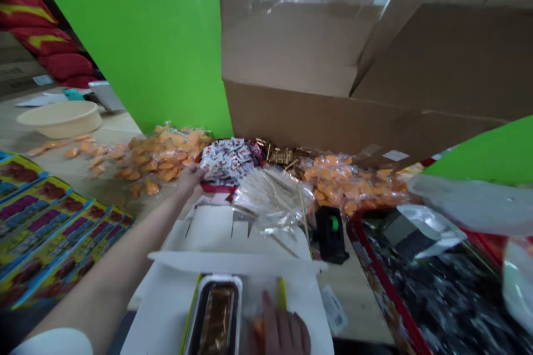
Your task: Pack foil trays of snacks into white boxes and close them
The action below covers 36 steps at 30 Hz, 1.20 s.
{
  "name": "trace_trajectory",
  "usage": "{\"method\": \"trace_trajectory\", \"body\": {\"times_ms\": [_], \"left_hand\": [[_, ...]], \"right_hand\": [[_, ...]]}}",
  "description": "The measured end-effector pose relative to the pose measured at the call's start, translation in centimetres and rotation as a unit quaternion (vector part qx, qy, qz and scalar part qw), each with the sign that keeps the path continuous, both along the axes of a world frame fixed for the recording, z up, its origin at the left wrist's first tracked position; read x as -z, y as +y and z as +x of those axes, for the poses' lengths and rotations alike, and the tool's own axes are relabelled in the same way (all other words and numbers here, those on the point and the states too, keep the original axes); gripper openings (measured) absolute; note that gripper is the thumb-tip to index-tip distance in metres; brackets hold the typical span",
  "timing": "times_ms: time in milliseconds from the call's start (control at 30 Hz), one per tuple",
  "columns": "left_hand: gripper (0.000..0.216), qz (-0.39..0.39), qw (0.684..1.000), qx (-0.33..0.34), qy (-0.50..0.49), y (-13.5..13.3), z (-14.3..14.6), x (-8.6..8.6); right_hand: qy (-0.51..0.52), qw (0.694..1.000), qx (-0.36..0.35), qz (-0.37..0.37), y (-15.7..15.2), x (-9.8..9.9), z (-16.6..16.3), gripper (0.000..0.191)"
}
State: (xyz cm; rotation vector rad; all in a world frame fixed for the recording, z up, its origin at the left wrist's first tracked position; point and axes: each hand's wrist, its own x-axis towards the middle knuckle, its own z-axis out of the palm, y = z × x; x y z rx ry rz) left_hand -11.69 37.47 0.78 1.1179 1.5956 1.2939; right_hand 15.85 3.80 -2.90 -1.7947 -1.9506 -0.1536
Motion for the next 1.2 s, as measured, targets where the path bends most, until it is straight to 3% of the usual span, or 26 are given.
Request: {"method": "trace_trajectory", "body": {"times_ms": [100,267,333,433,500,567,633,667,700,733,800,867,933,1033,1100,1200], "left_hand": [[0.009,0.023,0.99,-0.059,-0.127,-6.2,-1.4,-1.4],[0.01,-0.004,0.957,-0.132,-0.258,-21.5,-4.0,-3.3],[0.017,-0.039,0.928,-0.157,-0.335,-27.3,-3.2,-3.5],[0.035,-0.085,0.931,-0.138,-0.326,-33.2,0.1,-3.6],[0.035,-0.103,0.951,-0.085,-0.278,-35.2,2.7,-3.9],[0.03,-0.102,0.975,-0.017,-0.196,-36.1,4.9,-4.2],[0.025,-0.081,0.991,0.025,-0.099,-36.0,6.3,-4.3],[0.024,-0.068,0.996,0.029,-0.058,-35.6,6.6,-4.3],[0.024,-0.057,0.998,0.026,-0.022,-35.1,6.8,-4.1],[0.024,-0.045,0.999,0.023,0.013,-34.5,6.9,-3.8],[0.021,-0.016,0.994,0.037,0.1,-33.2,7.0,-3.1],[0.019,0.023,0.972,0.083,0.218,-32.2,7.3,-2.3],[0.027,0.06,0.931,0.137,0.334,-31.9,7.8,-1.5],[0.037,0.087,0.862,0.215,0.451,-32.9,8.5,-0.7],[0.038,0.094,0.827,0.267,0.486,-34.2,8.5,-0.5],[0.047,0.099,0.792,0.342,0.495,-35.8,8.1,-0.6]], "right_hand": [[0.005,0.999,-0.037,-0.028,-0.1,-1.2,0.5,0.041],[0.007,0.999,-0.012,-0.049,0.0,-1.9,1.3,0.046],[0.028,0.998,-0.021,-0.042,-0.3,-2.4,1.4,0.043],[0.155,0.984,-0.072,-0.041,-1.1,-4.8,0.4,0.035],[0.291,0.941,-0.132,-0.112,-1.6,-6.9,-1.2,0.035],[0.426,0.854,-0.172,-0.243,-1.9,-8.6,-2.8,0.033],[0.527,0.763,-0.148,-0.344,-1.9,-9.0,-3.4,0.035],[0.562,0.737,-0.117,-0.357,-1.8,-8.8,-3.0,0.038],[0.585,0.731,-0.078,-0.344,-1.7,-8.3,-2.0,0.04],[0.594,0.742,-0.035,-0.307,-1.6,-7.6,-0.4,0.042],[0.559,0.803,0.064,-0.197,-1.2,-5.6,3.9,0.046],[0.441,0.876,0.173,-0.094,-0.6,-3.1,8.8,0.048],[0.301,0.923,0.227,-0.079,-0.1,-0.7,12.8,0.05],[0.158,0.954,0.241,-0.086,-0.2,1.5,15.1,0.054],[0.113,0.967,0.227,-0.028,-0.8,1.6,14.1,0.058],[0.141,0.984,0.104,-0.009,-1.7,-0.1,10.4,0.056]]}}
